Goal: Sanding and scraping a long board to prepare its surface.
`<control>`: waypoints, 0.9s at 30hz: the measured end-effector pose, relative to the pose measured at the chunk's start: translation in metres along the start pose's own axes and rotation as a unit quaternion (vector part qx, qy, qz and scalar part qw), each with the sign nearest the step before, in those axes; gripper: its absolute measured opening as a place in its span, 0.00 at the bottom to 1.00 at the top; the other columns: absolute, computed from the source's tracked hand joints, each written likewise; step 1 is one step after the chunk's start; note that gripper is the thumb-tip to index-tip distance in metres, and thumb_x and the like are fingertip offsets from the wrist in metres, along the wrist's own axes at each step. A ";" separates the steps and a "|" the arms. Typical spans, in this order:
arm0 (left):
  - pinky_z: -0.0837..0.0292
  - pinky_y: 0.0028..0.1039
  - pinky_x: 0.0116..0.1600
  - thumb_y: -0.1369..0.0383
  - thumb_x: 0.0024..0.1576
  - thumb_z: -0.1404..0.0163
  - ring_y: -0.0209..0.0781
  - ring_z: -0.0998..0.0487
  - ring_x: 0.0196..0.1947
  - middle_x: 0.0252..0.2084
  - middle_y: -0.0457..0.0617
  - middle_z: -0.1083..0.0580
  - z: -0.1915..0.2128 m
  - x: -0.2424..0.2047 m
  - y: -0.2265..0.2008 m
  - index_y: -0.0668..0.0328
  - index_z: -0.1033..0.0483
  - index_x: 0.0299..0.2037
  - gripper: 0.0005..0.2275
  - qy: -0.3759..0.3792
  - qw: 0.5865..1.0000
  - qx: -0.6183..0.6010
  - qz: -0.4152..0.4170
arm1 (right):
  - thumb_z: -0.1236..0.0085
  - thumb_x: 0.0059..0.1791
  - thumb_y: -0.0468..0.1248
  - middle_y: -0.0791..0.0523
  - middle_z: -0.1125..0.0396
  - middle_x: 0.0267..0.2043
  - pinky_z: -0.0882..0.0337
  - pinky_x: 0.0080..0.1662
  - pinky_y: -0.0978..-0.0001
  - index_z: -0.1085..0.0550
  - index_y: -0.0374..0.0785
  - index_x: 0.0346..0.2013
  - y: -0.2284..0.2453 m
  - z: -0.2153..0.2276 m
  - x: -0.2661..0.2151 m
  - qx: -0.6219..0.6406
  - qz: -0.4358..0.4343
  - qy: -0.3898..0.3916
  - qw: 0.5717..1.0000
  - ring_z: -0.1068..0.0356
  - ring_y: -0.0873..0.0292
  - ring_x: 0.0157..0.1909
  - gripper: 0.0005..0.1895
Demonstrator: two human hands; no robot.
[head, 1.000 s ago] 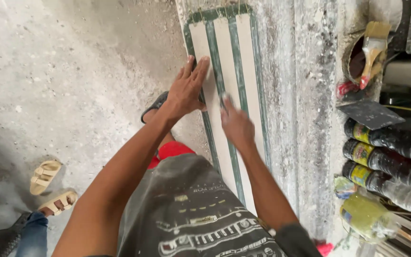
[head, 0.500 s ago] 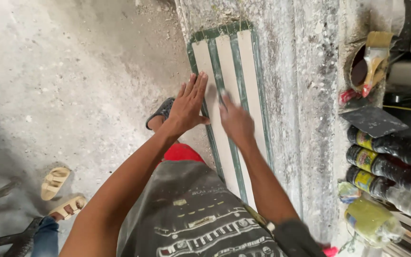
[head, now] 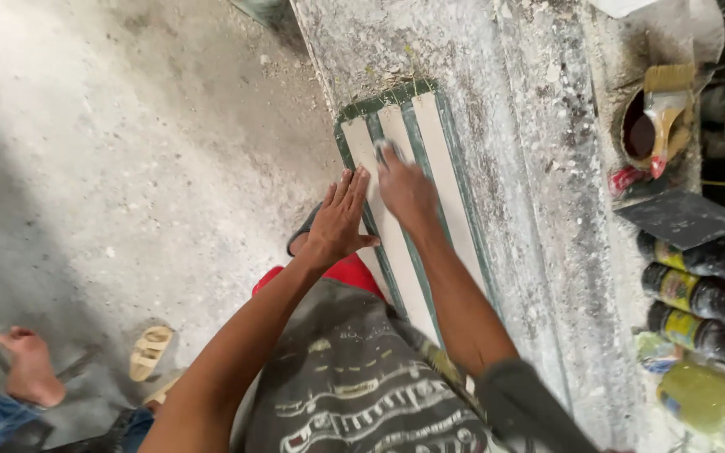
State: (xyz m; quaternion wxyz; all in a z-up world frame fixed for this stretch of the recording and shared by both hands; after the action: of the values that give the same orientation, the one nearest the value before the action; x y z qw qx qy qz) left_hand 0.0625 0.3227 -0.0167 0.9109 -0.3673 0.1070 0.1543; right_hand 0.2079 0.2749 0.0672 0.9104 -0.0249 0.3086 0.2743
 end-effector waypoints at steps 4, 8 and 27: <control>0.59 0.50 0.78 0.45 0.41 0.33 0.56 0.59 0.80 0.80 0.57 0.56 0.011 0.000 0.000 0.61 0.64 0.78 0.61 0.018 0.999 0.023 -0.012 | 0.60 0.57 0.45 0.40 0.28 0.44 0.24 0.50 0.44 0.38 0.57 0.69 -0.007 0.002 -0.001 0.019 0.047 -0.053 0.997 0.25 0.36 0.51 0.23; 0.46 0.48 0.74 0.56 0.49 0.38 0.56 0.47 0.76 0.75 0.58 0.43 0.024 0.008 0.010 0.58 0.53 0.77 0.46 -0.010 1.000 0.000 -0.002 | 0.64 0.58 0.49 0.37 0.31 0.51 0.27 0.54 0.40 0.41 0.57 0.72 -0.003 0.000 -0.038 0.050 -0.034 0.023 0.998 0.28 0.32 0.55 0.26; 0.27 0.47 0.46 0.53 0.55 0.48 0.54 0.23 0.47 0.38 0.46 0.27 0.084 0.143 0.127 0.44 0.28 0.36 0.09 -0.017 0.979 0.161 -0.125 | 0.70 0.61 0.48 0.40 0.36 0.60 0.24 0.46 0.43 0.47 0.58 0.76 0.064 0.022 0.008 0.186 -0.177 0.024 0.966 0.25 0.33 0.45 0.26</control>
State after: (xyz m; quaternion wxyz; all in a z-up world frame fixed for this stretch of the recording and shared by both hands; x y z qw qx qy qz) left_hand 0.1571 0.4972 -0.0822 0.9720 -0.2233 0.0687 0.0262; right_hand 0.1924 0.3378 0.0880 0.9255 0.0841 0.3664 0.0463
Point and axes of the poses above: each hand's wrist, its own x-axis towards the middle knuckle, its own z-axis out of the back of the hand, y = z × x, the point moved 1 cm from there along x, towards the middle knuckle
